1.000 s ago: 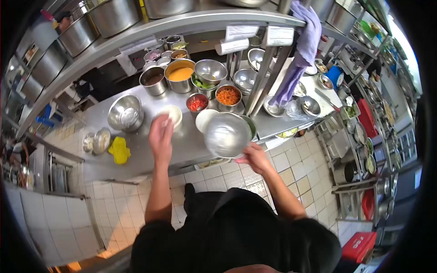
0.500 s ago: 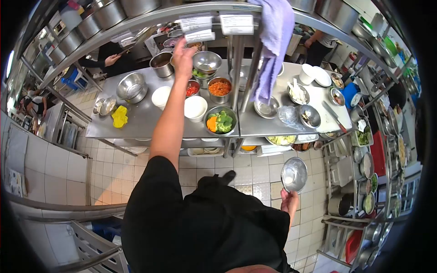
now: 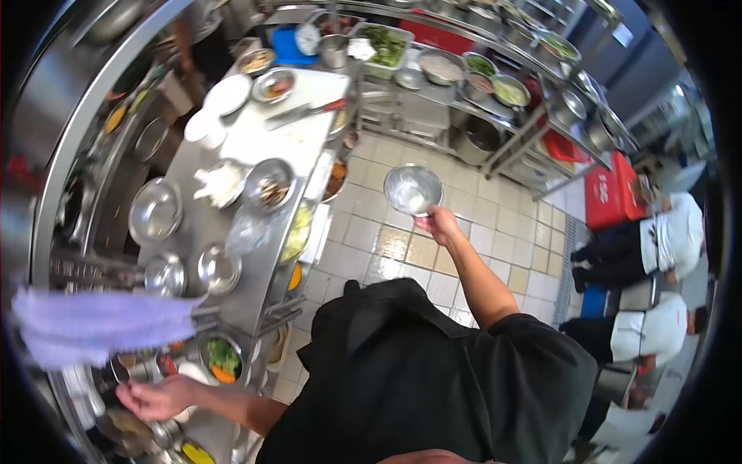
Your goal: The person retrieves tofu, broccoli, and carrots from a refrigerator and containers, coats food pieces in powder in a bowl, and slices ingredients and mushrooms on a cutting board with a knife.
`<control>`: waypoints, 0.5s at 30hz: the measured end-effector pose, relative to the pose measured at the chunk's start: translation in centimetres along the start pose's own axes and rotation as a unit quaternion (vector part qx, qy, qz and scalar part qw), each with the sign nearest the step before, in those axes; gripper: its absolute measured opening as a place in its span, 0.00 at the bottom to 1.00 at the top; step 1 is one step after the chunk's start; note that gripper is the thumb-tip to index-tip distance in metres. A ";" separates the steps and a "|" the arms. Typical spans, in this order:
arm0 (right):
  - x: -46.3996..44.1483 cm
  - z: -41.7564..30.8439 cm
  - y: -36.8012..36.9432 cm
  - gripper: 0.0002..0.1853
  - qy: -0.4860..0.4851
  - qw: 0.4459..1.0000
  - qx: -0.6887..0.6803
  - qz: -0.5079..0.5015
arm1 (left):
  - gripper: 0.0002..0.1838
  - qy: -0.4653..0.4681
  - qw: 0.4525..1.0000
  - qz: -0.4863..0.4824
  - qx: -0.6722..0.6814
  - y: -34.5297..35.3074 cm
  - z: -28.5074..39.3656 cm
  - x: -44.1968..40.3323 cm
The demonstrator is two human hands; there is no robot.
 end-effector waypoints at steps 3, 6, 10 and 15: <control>-2.8 -5.2 -2.8 0.15 -0.050 0.995 -0.082 0.034 | 0.11 -0.162 0.937 -0.306 0.046 10.3 5.5 10.4; -8.3 -10.4 -7.5 0.15 -0.067 0.993 -0.081 0.054 | 0.07 -0.207 0.829 -0.506 0.121 17.3 10.7 19.1; -21.1 -17.4 -14.2 0.12 -0.063 0.990 -0.083 0.095 | 0.07 -0.118 0.692 -0.710 0.065 22.8 15.4 28.6; -38.7 -26.2 -20.5 0.08 -0.080 0.993 -0.052 0.076 | 0.09 -0.141 0.657 -0.738 -0.063 25.1 13.9 37.0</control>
Point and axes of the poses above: each hand's wrist, its own x-axis away from the middle knuckle, its own y-axis out of the palm, z = x × y, the point moved 3 cm from there along -x, towards the middle knuckle, and after that the axes turned 8 degrees about -z, right-handed, at the moved point
